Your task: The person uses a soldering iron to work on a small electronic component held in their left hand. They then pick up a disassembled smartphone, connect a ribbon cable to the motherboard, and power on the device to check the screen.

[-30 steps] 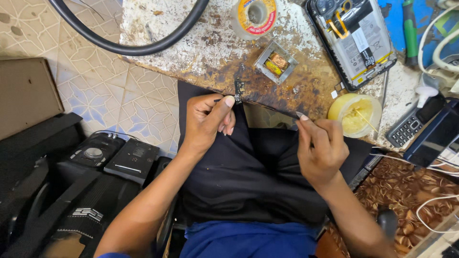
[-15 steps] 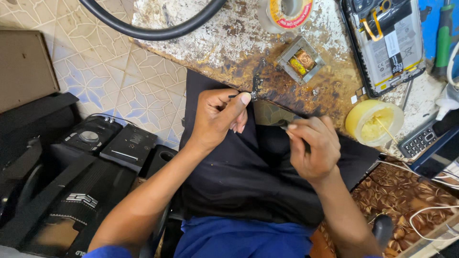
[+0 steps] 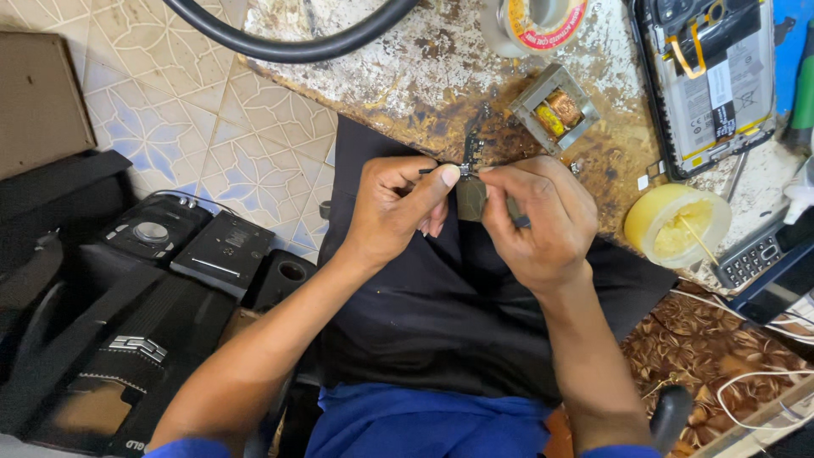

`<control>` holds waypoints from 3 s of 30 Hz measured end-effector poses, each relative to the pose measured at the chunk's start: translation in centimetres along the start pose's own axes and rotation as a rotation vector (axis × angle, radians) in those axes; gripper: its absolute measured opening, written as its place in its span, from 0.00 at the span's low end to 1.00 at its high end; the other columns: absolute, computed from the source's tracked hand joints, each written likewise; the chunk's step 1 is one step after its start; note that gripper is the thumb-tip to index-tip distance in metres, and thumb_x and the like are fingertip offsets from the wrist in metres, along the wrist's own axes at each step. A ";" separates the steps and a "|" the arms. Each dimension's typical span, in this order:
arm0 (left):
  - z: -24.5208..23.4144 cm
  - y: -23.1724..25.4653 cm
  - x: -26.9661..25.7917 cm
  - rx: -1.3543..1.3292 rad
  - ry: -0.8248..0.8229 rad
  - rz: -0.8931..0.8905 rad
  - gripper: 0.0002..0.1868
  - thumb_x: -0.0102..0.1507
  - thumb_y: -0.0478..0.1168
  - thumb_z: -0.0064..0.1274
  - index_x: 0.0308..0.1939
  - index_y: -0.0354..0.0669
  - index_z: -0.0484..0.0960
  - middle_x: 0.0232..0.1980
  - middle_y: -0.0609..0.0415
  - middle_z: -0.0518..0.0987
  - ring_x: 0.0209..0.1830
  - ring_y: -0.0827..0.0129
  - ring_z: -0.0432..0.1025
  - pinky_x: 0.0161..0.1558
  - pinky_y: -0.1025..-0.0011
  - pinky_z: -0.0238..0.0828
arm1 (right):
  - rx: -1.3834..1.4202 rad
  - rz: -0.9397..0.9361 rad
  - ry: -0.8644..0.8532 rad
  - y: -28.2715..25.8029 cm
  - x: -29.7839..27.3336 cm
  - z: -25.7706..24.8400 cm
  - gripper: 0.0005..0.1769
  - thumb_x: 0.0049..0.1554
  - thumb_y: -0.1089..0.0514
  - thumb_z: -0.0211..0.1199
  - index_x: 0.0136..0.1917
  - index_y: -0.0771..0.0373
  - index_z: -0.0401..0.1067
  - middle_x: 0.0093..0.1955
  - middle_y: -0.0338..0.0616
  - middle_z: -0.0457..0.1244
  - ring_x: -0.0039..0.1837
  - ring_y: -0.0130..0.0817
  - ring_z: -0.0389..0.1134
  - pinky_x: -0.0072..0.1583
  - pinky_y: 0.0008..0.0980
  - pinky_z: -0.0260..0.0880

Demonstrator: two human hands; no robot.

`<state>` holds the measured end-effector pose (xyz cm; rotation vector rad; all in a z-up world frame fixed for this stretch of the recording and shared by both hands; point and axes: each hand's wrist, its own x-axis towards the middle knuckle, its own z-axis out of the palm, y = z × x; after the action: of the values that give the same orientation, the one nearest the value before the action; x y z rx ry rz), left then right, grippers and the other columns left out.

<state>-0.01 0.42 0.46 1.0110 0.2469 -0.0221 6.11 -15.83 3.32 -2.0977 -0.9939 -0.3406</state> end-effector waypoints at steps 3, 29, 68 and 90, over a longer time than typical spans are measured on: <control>0.1 0.5 0.0 0.011 0.004 0.008 0.24 0.69 0.37 0.51 0.16 0.42 0.74 0.11 0.53 0.70 0.11 0.80 0.61 0.19 0.84 0.60 | -0.008 -0.027 0.000 0.0 0.4 0.2 0.08 0.64 0.68 0.62 0.44 0.70 0.80 0.35 0.48 0.66 0.32 0.42 0.64 0.38 0.38 0.70; -0.2 0.4 0.1 0.001 -0.024 0.028 0.24 0.69 0.36 0.50 0.16 0.43 0.74 0.11 0.54 0.72 0.11 0.80 0.63 0.19 0.85 0.60 | -0.025 -0.032 0.015 -0.3 0.5 0.4 0.07 0.62 0.71 0.63 0.45 0.71 0.81 0.35 0.49 0.64 0.32 0.42 0.62 0.38 0.39 0.70; -0.1 0.6 0.1 -0.013 -0.012 0.017 0.23 0.69 0.35 0.51 0.16 0.43 0.74 0.11 0.55 0.71 0.12 0.81 0.61 0.19 0.85 0.59 | -0.013 -0.122 0.024 0.4 0.0 0.5 0.09 0.64 0.70 0.62 0.44 0.72 0.81 0.32 0.51 0.61 0.30 0.43 0.61 0.36 0.40 0.67; -0.1 0.5 0.0 -0.010 -0.002 0.020 0.23 0.69 0.36 0.51 0.16 0.42 0.74 0.11 0.54 0.71 0.11 0.81 0.62 0.19 0.84 0.59 | -0.022 -0.174 0.024 0.6 -0.1 0.7 0.09 0.63 0.71 0.61 0.43 0.74 0.81 0.31 0.53 0.60 0.29 0.45 0.59 0.34 0.42 0.65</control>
<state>0.02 0.73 0.81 1.0030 0.2349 -0.0036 6.41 -15.60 2.48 -2.0262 -1.1665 -0.4654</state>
